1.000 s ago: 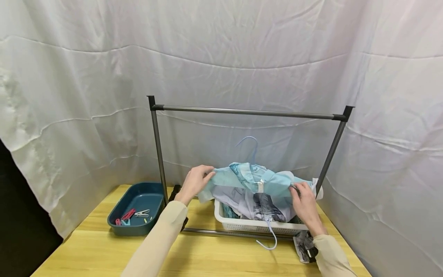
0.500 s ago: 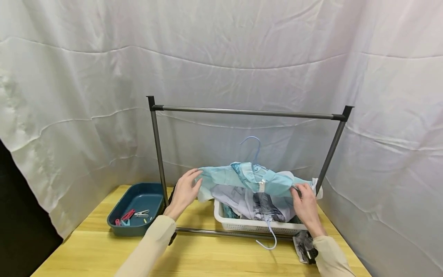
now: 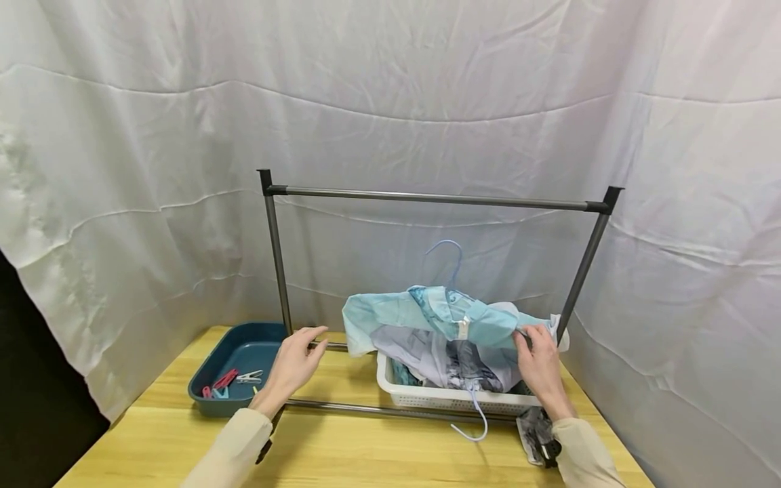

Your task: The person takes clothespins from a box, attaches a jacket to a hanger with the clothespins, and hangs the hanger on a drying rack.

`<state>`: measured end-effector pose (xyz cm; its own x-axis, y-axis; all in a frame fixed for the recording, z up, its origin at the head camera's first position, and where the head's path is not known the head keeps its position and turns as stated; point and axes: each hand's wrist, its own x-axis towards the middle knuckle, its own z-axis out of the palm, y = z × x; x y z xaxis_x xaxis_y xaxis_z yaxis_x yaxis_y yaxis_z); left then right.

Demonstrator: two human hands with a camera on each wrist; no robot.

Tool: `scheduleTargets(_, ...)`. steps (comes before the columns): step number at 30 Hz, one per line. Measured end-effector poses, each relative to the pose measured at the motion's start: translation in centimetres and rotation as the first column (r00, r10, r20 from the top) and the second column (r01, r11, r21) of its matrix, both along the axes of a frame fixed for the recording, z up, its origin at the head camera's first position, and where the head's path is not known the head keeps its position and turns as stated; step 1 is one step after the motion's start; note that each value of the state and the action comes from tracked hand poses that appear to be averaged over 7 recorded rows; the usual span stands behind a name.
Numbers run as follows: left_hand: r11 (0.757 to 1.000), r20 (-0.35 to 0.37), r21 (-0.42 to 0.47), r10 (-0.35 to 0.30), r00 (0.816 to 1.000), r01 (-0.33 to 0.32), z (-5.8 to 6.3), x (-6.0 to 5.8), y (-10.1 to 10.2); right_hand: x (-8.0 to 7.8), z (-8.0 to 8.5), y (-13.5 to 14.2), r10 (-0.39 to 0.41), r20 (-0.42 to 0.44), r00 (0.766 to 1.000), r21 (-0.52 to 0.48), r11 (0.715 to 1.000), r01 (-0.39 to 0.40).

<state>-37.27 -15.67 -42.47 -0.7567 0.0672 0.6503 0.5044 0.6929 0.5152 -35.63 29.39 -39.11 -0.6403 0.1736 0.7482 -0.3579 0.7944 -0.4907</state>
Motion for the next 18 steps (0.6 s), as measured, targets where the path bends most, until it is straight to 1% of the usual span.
scheduleTargets(3, 1.000, 0.010, -0.009, 0.019, 1.000, -0.019, -0.7, 0.1, -0.7, 0.1, 0.1, -0.2, -0.002, -0.008, 1.000, 0.000, 1.000, 0.002)
scheduleTargets(6, 0.999, 0.015, -0.020, 0.031, 0.999, -0.031, -1.1, 0.1, -1.4, 0.1, 0.1, -0.2, -0.008, -0.002, 1.000, -0.004, 1.000, 0.008)
scheduleTargets(9, 0.999, 0.024, -0.037, 0.038, 0.999, -0.037, -1.3, 0.1, -2.2, 0.2, 0.1, -0.2, -0.010, 0.009, 1.000, -0.016, 1.000, 0.010)
scheduleTargets(12, 0.996, 0.040, -0.065, 0.063, 0.997, -0.061, -1.3, 0.0, -3.3, 0.2, 0.1, -0.1, -0.009, 0.025, 1.000, -0.025, 1.000, 0.010)
scheduleTargets(18, 0.992, 0.143, -0.101, 0.093, 0.985, -0.079, -1.3, -0.3, -5.9, 0.3, -0.1, 0.1, -0.010, 0.038, 0.999, -0.018, 1.000, 0.011)
